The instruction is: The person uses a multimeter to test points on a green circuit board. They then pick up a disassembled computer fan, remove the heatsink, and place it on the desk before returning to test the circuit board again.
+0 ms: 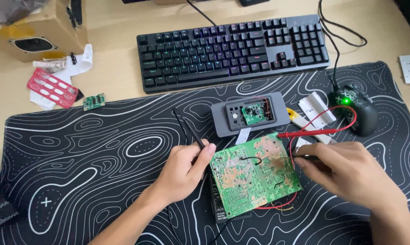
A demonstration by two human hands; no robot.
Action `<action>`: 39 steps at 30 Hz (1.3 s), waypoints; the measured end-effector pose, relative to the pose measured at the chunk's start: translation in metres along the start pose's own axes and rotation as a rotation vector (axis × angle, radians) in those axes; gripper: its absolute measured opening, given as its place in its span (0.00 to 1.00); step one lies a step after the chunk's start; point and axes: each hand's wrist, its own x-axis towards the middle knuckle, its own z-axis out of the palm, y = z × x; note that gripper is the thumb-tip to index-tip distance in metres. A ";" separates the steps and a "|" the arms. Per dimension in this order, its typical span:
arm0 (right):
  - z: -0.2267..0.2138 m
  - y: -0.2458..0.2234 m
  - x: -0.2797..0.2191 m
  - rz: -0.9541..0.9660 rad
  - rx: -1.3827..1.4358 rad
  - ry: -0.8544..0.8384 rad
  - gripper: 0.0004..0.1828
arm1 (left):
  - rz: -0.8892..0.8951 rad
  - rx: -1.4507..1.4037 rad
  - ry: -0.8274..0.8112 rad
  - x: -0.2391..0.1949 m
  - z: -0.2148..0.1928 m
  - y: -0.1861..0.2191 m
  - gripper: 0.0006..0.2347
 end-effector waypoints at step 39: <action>0.010 0.004 -0.013 0.014 0.113 -0.036 0.09 | 0.132 0.136 0.015 0.003 -0.001 0.009 0.20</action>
